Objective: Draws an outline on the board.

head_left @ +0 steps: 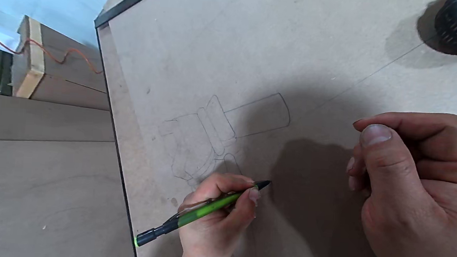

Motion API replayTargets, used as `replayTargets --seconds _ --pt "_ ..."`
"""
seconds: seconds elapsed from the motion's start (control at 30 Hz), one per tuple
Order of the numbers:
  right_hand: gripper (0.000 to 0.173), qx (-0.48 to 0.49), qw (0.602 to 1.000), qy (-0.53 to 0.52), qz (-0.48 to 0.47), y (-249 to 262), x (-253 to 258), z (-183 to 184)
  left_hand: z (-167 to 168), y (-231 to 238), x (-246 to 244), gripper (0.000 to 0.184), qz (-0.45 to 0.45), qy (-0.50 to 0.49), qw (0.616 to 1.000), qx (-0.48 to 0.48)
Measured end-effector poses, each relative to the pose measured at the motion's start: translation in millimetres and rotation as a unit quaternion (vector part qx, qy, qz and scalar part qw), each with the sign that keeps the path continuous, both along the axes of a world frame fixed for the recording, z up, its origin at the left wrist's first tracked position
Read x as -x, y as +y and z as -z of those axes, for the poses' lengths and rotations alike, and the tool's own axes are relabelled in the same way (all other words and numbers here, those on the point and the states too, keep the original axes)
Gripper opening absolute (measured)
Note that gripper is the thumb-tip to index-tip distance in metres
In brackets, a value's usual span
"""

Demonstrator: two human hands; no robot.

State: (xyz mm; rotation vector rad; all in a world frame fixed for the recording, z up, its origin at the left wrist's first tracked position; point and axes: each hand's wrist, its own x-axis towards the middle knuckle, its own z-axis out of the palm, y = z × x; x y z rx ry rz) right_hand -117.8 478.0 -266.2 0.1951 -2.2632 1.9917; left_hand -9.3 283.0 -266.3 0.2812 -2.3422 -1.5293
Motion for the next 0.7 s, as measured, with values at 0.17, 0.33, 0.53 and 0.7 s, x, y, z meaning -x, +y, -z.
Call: replayTargets --seconds 0.17,0.33,0.53,0.7 --pt "0.016 0.006 1.000 -0.002 -0.003 0.1 0.3 -0.4 0.4 -1.3 -0.5 0.012 0.002 -0.001 1.000 0.004" --pt "0.016 0.003 1.000 0.000 -0.002 0.1 0.3 0.6 -0.6 0.1 -0.4 0.013 0.000 -0.006 1.000 0.000" --pt "0.016 0.004 1.000 -0.002 -0.001 -0.1 0.2 0.2 0.0 0.1 0.0 0.012 -0.008 0.001 1.000 0.004" --pt "0.016 0.004 1.000 -0.001 0.001 -0.2 0.6 -0.8 2.1 -0.4 -2.7 0.013 -0.022 0.020 0.999 -0.021"
